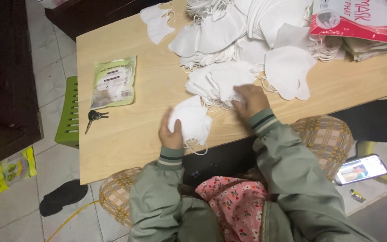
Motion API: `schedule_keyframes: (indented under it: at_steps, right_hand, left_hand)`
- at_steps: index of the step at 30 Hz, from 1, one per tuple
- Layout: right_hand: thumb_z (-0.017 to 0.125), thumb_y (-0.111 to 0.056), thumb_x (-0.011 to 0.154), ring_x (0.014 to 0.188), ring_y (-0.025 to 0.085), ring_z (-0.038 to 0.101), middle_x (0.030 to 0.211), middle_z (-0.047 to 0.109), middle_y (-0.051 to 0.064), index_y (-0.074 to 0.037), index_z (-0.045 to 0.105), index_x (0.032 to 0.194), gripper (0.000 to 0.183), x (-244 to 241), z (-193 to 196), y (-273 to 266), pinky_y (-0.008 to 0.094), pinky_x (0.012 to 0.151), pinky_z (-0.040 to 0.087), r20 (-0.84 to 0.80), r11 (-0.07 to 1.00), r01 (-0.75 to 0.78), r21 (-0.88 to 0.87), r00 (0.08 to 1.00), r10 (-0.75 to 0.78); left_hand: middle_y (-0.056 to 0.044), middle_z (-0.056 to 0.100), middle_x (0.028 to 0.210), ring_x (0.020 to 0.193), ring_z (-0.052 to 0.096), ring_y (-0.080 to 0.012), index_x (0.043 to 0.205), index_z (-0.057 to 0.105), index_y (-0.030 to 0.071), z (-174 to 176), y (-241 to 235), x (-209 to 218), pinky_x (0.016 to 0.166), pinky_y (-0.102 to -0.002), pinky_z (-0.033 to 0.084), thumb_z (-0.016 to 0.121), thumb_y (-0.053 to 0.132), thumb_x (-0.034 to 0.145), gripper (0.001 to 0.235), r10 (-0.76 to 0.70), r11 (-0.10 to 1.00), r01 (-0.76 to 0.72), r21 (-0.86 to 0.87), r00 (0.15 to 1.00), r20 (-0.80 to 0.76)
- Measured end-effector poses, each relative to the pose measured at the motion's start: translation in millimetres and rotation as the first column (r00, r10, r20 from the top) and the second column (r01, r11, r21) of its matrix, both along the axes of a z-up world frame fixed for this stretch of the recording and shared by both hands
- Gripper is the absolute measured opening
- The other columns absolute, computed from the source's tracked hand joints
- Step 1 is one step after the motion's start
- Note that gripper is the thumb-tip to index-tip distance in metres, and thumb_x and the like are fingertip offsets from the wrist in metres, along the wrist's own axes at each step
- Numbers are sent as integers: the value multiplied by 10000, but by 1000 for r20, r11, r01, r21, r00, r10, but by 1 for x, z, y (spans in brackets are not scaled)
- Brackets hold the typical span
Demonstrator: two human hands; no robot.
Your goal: The person sits on the floor and repeatedly picks up white face masks from a pile on a wooden table, aligns them, and places them into a neat stack. The person handles the masks one at a time throughout the clip.
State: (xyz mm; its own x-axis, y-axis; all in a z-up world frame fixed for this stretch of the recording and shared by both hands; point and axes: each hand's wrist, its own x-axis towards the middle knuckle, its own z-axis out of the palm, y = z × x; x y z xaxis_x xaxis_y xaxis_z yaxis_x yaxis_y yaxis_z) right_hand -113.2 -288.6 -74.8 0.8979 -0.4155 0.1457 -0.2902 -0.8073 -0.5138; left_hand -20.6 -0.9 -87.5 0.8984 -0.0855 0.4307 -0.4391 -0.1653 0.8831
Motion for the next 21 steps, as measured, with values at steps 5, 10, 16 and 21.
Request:
schedule_keyframes:
  at_steps: [5,10,16,21]
  right_hand:
    - [596,-386,976,1087,197,646,1100,677,-44,-352,713,1235,286,13,1,1,369,902,579,-219,989,83,-125,970,-109]
    - [633,-444,960,1134,228,590,1127,641,-14,-303,750,1141,257,6,9,4,385,910,559,-100,979,69,-192,991,-89]
    - [711,-240,911,1364,307,453,1420,565,85,-201,642,1385,480,11,7,4,504,1113,372,-47,999,-22,-42,999,20]
    - [659,-201,985,1176,298,640,1263,725,86,-199,755,1282,311,31,-29,-33,490,983,516,116,982,-160,-97,978,171]
  left_hand:
    - [-135,768,1091,1150,680,-285,1128,768,63,-14,0,-8,1051,-452,504,649,-16,942,235,-9,1000,9,-1,984,-176]
    - [-114,778,1055,1120,695,-265,1100,784,81,-23,5,-9,1038,-439,510,661,-11,939,222,54,999,-53,14,985,-166]
    - [-106,784,1031,1089,705,-258,1072,801,101,-29,4,-12,1031,-429,502,676,-11,921,227,97,995,-95,20,984,-150]
    - [-68,788,1016,1063,712,-211,1050,807,127,-25,3,-25,1027,-387,502,683,3,920,219,168,985,-171,-3,976,-141]
